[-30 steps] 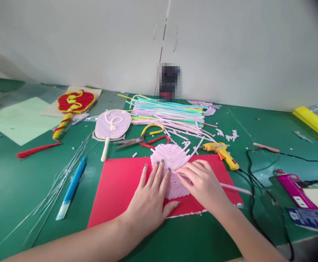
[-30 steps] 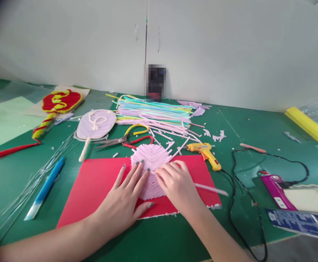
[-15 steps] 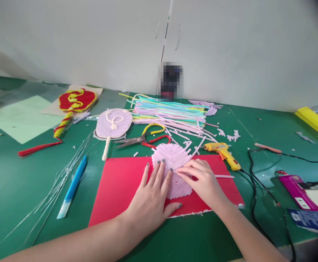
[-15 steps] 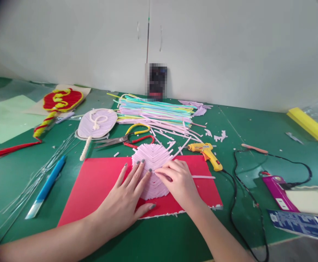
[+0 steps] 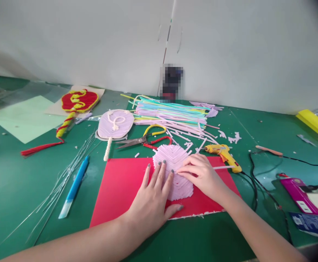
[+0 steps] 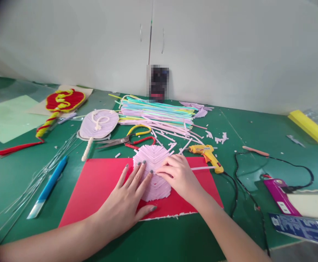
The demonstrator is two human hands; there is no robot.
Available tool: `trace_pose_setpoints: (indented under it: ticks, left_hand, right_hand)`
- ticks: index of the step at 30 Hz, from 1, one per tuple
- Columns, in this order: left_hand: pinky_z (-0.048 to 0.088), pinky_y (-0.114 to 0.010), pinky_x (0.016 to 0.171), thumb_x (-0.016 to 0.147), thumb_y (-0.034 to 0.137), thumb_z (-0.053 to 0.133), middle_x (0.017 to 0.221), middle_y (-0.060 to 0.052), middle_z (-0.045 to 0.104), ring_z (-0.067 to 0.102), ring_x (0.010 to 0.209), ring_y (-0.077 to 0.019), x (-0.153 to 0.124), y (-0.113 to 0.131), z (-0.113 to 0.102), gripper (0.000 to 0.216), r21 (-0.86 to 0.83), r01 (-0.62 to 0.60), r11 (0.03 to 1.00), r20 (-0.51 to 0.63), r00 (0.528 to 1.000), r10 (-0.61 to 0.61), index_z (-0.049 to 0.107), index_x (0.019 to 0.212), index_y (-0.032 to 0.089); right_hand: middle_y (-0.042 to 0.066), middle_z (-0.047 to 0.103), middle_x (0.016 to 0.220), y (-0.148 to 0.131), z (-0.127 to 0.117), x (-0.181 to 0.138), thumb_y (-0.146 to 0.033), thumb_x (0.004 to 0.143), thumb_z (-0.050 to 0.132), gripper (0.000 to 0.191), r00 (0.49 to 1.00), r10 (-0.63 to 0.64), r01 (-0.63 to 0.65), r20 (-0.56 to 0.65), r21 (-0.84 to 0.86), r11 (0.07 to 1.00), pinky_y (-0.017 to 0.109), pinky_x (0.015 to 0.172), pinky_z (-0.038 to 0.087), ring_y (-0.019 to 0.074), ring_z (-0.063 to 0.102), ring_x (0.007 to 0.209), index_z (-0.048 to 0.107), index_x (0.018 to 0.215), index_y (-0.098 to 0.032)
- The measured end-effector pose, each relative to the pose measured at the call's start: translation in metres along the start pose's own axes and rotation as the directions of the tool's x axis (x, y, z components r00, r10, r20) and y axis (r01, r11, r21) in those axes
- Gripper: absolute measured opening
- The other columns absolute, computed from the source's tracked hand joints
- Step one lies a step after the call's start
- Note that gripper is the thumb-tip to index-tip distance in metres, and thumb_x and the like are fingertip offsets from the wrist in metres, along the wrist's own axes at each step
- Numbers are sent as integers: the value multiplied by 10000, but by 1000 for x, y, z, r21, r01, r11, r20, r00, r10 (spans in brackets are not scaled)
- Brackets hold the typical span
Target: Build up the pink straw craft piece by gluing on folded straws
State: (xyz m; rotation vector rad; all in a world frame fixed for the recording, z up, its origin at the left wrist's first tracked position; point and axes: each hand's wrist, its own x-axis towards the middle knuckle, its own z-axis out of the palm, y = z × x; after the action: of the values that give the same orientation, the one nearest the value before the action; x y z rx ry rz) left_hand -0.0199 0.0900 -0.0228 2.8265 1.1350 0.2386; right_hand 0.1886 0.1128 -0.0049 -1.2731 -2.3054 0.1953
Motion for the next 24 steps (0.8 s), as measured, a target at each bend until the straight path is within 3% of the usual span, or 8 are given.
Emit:
trace_pose_setpoints:
  ticks: [7,13,18,21,24]
  left_hand:
    - [324,-596,1069,905,666,315,1476,-256,337,309,1379,-380,-2,0,4,764,-69,27,997,-6,1000,-28,473,1381,90]
    - [319,-587,1079,900,672,322,1478,-249,337,281,1393,-370,-1,-1,4,776,-74,25,997,-6,1000,-26,453,1395,88]
    - [324,-593,1072,900,671,322,1477,-254,331,291,1385,-381,-1,-1,4,780,-74,22,997,-12,1000,-23,463,1386,77]
    - [326,-595,1069,905,666,318,1467,-259,346,293,1385,-377,-2,-1,4,775,-71,21,997,-20,1000,-23,464,1385,76]
    - [323,-597,1069,909,663,309,1466,-256,351,296,1385,-374,-3,0,5,767,-73,19,997,-25,999,-21,470,1383,82]
  right_hand:
    - [-2,644,839,13,-9,14,-234,929,537,192,969,-179,182,171,-6,983,447,1046,323,138,581,872,709,842,-242]
    - [7,634,858,21,-15,32,-187,930,512,235,904,-326,336,275,14,942,450,1071,329,133,584,897,712,825,-250]
    - [6,633,860,24,-16,40,-180,911,546,200,876,-366,365,314,64,929,415,1060,347,128,587,905,717,828,-242]
    - [-6,643,890,26,-15,32,-197,916,546,201,909,-304,301,285,55,952,427,1087,317,124,593,923,725,857,-265]
    - [5,653,975,25,-15,16,-243,901,581,155,974,-169,174,153,-19,985,463,1095,307,150,592,983,730,908,-287]
